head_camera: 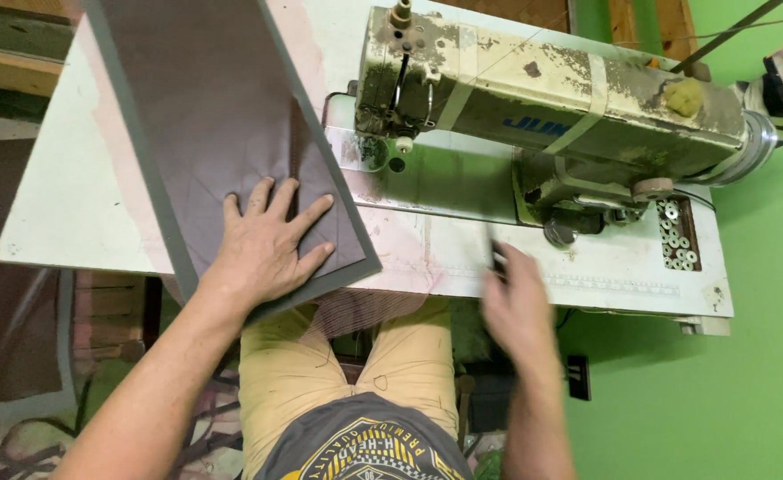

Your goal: Cutting quilted leather material with scissors and preparing it for sewing at a workstation.

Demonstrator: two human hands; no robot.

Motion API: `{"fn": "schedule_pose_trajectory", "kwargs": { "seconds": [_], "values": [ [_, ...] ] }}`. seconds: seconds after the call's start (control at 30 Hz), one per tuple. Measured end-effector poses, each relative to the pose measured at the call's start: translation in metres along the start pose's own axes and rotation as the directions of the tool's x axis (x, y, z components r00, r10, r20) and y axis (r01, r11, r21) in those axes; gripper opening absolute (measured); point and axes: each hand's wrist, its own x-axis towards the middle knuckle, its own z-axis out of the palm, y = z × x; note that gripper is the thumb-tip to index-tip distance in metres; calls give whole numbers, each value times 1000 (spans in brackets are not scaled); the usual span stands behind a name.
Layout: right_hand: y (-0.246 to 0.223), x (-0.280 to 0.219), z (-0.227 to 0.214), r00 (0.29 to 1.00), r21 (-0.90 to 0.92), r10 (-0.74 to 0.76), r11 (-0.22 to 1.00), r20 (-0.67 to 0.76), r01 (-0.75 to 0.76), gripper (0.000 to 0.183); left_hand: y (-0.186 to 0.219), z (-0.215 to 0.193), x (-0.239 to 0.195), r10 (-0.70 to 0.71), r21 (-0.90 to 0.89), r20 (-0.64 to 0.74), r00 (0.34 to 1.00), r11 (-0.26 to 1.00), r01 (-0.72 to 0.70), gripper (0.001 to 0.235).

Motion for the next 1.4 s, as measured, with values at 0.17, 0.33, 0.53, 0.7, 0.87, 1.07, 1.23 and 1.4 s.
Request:
{"fn": "schedule_pose_trajectory", "kwargs": {
  "seconds": [0.17, 0.33, 0.53, 0.7, 0.87, 1.07, 1.23, 1.4],
  "values": [
    [183, 15, -64, 891, -358, -24, 921, -452, -156, 37, 6, -19, 10, -11, -19, 42, 999, 1000, 11, 66],
    [294, 80, -140, 767, -515, -38, 762, -641, -393, 34, 2, 18, 28, 13, -25, -122, 992, 1000, -16, 52],
    [293, 147, -184, 694, -326, 386, 675, -608, -662, 27, 14, 7, 41, 21, -262, 25, 999, 965, -14, 64],
    [292, 153, -175, 702, -301, 475, 669, -530, -679, 20, 14, 8, 45, 54, -189, -64, 996, 980, -65, 70],
    [299, 154, -169, 722, -370, 418, 652, -552, -661, 20, 18, 9, 34, 53, -140, -140, 989, 988, -73, 68],
    [210, 115, -159, 659, -208, 318, 779, -681, -591, 40, 29, 17, 12, -35, -124, -144, 989, 992, 17, 69],
    [87, 74, -52, 795, 134, -6, 985, -606, 110, 16, 28, 16, 12, -75, -178, -54, 996, 982, 64, 66],
    [32, 155, 77, 779, 7, -583, 799, -230, 601, 14, 30, 7, 2, -40, -192, -58, 998, 981, 28, 66]
  ]
}}
